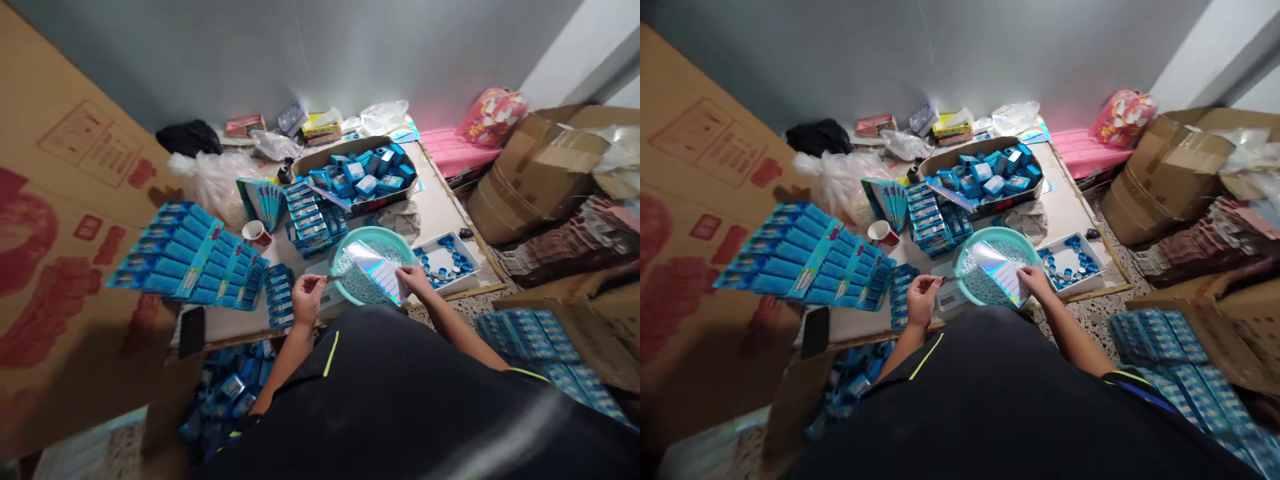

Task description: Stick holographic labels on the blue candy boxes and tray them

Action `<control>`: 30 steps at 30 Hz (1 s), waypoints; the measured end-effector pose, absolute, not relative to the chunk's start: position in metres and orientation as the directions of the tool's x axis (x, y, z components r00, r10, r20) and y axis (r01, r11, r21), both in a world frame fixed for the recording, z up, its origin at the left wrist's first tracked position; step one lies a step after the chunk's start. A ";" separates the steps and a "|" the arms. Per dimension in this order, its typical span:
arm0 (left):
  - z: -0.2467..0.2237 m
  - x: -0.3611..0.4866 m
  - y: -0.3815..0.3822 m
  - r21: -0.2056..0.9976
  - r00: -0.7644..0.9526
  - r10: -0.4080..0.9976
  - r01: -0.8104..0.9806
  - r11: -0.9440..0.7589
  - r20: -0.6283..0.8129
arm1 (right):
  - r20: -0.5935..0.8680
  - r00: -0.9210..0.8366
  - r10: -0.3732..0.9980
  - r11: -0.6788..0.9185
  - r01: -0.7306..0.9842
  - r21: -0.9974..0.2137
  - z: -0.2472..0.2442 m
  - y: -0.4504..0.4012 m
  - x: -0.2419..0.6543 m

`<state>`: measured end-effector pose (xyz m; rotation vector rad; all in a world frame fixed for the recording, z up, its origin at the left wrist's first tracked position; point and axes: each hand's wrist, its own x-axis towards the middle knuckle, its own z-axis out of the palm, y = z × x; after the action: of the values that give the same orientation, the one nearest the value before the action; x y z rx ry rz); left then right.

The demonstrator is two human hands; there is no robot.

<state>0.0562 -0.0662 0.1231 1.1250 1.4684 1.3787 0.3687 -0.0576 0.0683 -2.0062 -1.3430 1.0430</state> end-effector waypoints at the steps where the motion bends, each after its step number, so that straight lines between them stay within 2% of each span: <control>1: 0.122 0.046 -0.066 0.998 -0.323 0.947 0.064 0.019 0.002 | -0.320 0.222 0.921 -0.389 0.564 -0.728 0.063 -0.060 0.366; 4: 0.123 0.018 -0.066 0.997 -0.428 0.904 0.076 0.017 0.017 | -0.202 0.216 0.955 -0.296 0.708 -0.641 0.066 -0.061 0.352; 7: 0.130 -0.007 -0.066 0.997 -0.510 0.859 0.082 -0.005 0.046 | 0.076 0.091 0.993 -0.040 0.858 -0.513 0.090 -0.051 0.325; 9: 0.134 -0.020 -0.067 0.997 -0.544 0.837 0.077 -0.015 0.054 | 0.226 -0.006 0.974 0.115 0.874 -0.471 0.113 -0.039 0.298; 11: 0.136 -0.031 -0.067 0.998 -0.559 0.827 0.063 -0.026 0.057 | 0.305 -0.110 0.946 0.259 0.821 -0.508 0.136 -0.028 0.265; 14: 0.138 -0.044 -0.067 0.999 -0.564 0.825 0.031 -0.037 0.048 | 0.246 -0.321 0.915 0.395 0.582 -0.711 0.159 -0.014 0.209; 15: 0.138 -0.047 -0.067 0.999 -0.560 0.827 0.021 -0.042 0.047 | 0.177 -0.389 0.904 0.363 0.482 -0.798 0.163 -0.011 0.189; 17: 0.141 -0.052 -0.066 0.998 -0.544 0.837 0.010 -0.056 0.052 | 0.014 -0.501 0.865 0.200 0.320 -0.926 0.164 -0.008 0.152; 19: 0.143 -0.058 -0.065 0.998 -0.525 0.849 0.005 -0.066 0.059 | -0.089 -0.559 0.824 0.036 0.208 -0.977 0.161 -0.007 0.121; 23: 0.136 -0.075 -0.061 0.999 -0.495 0.868 0.021 -0.041 0.046 | -0.050 -0.545 0.837 -0.051 0.012 -0.999 0.145 -0.004 0.081; 25: 0.122 -0.085 -0.055 0.998 -0.505 0.863 0.057 -0.003 0.032 | -0.038 -0.503 0.863 -0.037 0.012 -0.999 0.129 0.002 0.068; 30: 0.068 -0.108 -0.022 0.945 -0.520 0.852 0.308 0.114 0.067 | -0.151 -0.384 0.911 0.009 0.383 -0.924 0.078 0.028 0.043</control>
<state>-0.1076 -0.0224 0.0683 1.1223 1.8923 1.4099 0.0433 0.0280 0.0784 -1.3262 -1.7884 1.3688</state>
